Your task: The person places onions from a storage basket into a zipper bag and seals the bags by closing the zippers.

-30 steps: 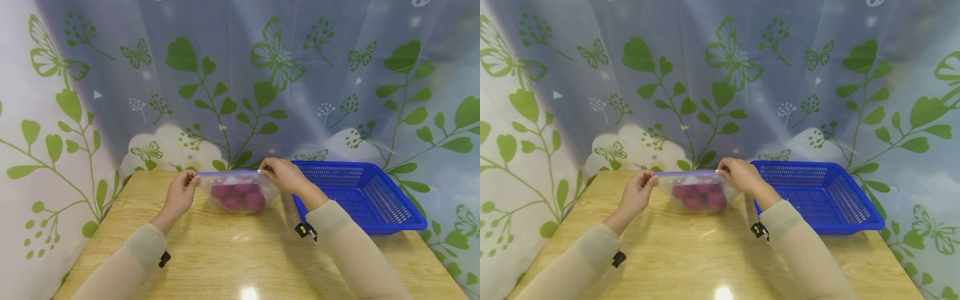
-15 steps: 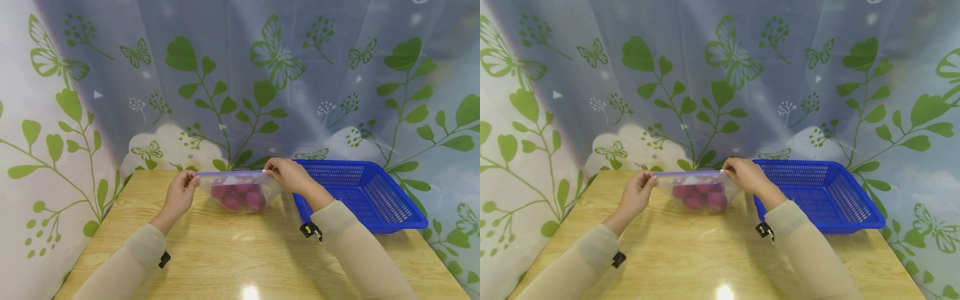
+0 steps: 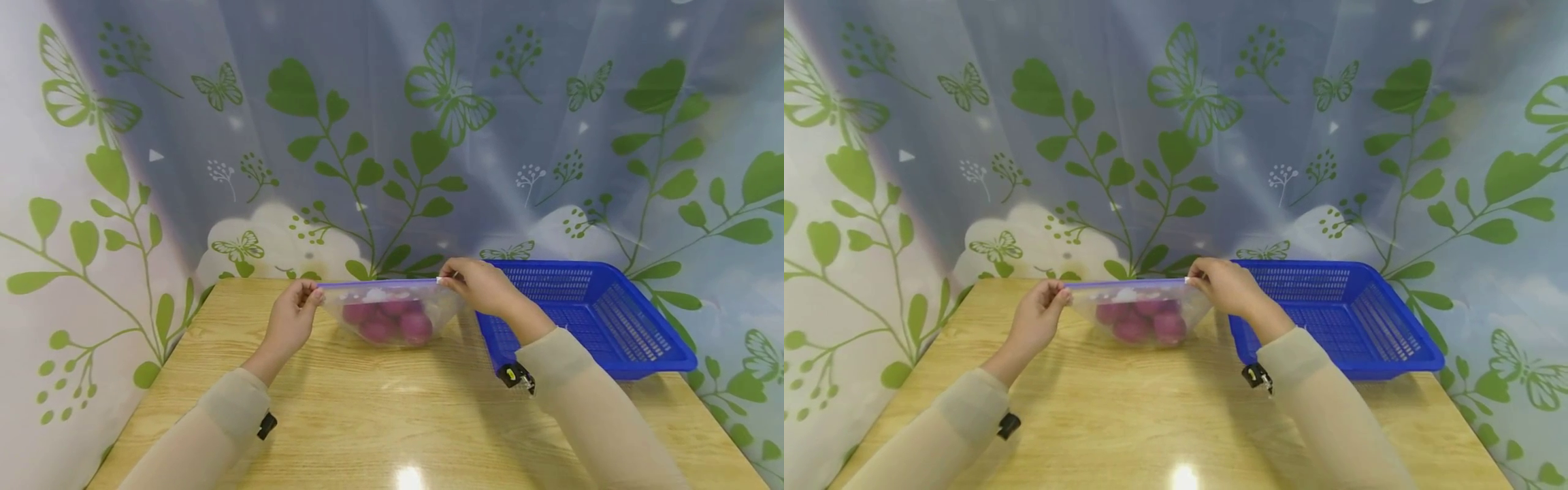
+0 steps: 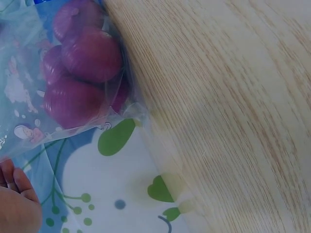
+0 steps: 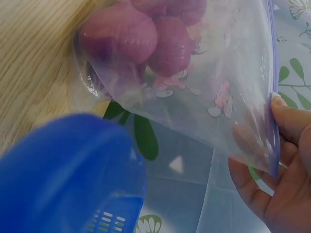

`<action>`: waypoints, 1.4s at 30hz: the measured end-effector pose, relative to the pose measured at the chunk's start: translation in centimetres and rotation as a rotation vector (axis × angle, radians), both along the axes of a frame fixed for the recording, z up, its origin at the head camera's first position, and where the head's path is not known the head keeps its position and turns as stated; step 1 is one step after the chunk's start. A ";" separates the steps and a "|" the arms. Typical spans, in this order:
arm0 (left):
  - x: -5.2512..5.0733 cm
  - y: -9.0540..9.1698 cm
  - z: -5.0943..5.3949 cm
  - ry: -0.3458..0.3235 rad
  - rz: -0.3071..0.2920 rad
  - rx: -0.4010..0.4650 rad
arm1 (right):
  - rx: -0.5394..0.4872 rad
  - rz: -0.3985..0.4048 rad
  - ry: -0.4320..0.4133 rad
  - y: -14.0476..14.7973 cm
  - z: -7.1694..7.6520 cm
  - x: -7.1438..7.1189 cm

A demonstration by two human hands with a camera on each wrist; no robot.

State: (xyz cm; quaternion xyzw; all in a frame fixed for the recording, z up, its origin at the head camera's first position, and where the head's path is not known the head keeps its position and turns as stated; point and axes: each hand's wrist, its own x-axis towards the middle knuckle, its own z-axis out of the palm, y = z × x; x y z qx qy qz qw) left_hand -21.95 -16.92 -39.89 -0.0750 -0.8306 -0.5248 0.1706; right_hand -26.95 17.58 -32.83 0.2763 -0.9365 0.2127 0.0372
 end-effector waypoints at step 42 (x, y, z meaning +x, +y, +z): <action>0.2 0.0 -0.2 -0.007 0.010 -0.031 | 0.039 -0.032 -0.001 3.7 0.0 0.4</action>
